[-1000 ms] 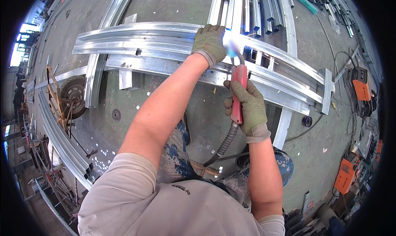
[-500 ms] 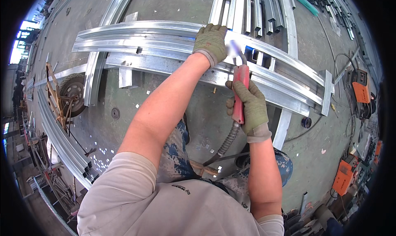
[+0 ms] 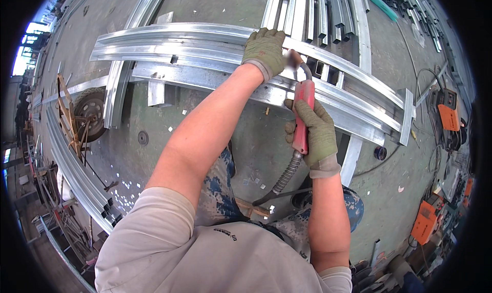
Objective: The person assembles a metal frame by placing small metal pieces into slots on a larger frame, then uses a welding torch to secure the pieces. The person adjusts the frame and continues welding along the joints.
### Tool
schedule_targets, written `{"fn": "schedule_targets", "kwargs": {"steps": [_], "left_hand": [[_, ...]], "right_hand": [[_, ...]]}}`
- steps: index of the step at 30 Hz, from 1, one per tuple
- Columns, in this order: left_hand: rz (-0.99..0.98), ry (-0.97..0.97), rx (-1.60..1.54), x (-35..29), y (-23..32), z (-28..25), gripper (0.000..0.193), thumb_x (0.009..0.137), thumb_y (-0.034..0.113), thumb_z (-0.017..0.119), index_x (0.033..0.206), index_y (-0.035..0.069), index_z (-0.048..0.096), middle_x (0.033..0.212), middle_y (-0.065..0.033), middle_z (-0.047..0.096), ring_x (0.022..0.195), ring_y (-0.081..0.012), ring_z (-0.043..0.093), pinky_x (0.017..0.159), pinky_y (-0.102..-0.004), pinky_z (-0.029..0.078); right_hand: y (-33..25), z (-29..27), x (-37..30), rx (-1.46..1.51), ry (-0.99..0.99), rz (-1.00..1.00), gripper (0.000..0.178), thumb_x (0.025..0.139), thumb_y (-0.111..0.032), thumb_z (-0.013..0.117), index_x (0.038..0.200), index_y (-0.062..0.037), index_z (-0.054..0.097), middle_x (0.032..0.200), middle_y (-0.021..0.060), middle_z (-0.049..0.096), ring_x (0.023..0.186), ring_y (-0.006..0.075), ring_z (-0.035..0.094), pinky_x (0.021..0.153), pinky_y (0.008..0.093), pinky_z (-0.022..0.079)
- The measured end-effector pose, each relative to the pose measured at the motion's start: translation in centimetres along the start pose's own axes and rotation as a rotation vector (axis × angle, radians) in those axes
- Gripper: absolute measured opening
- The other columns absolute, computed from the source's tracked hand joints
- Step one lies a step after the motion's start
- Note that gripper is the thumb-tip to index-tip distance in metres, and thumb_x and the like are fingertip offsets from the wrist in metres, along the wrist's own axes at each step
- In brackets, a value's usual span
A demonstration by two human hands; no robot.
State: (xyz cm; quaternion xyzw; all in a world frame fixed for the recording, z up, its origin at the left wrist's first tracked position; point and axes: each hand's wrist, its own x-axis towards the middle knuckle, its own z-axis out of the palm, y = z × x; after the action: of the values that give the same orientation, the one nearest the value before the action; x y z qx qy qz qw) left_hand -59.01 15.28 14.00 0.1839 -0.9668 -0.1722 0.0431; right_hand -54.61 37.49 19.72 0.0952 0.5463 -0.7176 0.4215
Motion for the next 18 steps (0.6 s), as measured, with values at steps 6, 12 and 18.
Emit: {"fn": "schedule_targets", "kwargs": {"steps": [6, 12, 18], "left_hand": [[0.018, 0.031, 0.035, 0.2, -0.4, 0.8, 0.067, 0.086, 0.032, 0.074, 0.146, 0.009, 0.055, 0.148, -0.0153, 0.057, 0.147, -0.0347, 0.043, 0.123, -0.0455, 0.033], [0.031, 0.092, 0.028, -0.1, -0.5, 1.1, 0.062, 0.086, 0.031, 0.074, 0.142, 0.008, 0.059, 0.143, -0.0151, 0.060, 0.142, -0.0348, 0.048, 0.121, -0.0454, 0.035], [0.007, 0.005, -0.005, 0.0, 0.1, -0.2, 0.061, 0.086, 0.031, 0.073, 0.141, 0.008, 0.060, 0.142, -0.0147, 0.060, 0.142, -0.0344, 0.048, 0.121, -0.0451, 0.035]], "right_hand": [[0.1, 0.0, 0.3, -0.002, -0.019, 0.008, 0.046, 0.101, -0.023, 0.070, 0.140, -0.0022, 0.058, 0.115, 0.0118, 0.071, 0.066, 0.0155, 0.068, 0.050, 0.0283, 0.056], [0.1, 0.0, 0.3, 0.005, -0.004, 0.012, 0.047, 0.101, -0.023, 0.070, 0.141, -0.0025, 0.058, 0.116, 0.0116, 0.071, 0.066, 0.0158, 0.068, 0.050, 0.0286, 0.056], [-0.1, -0.2, 0.0, -0.003, 0.011, 0.007, 0.045, 0.101, -0.024, 0.070, 0.139, -0.0031, 0.058, 0.115, 0.0111, 0.072, 0.065, 0.0152, 0.067, 0.050, 0.0288, 0.055]]}}
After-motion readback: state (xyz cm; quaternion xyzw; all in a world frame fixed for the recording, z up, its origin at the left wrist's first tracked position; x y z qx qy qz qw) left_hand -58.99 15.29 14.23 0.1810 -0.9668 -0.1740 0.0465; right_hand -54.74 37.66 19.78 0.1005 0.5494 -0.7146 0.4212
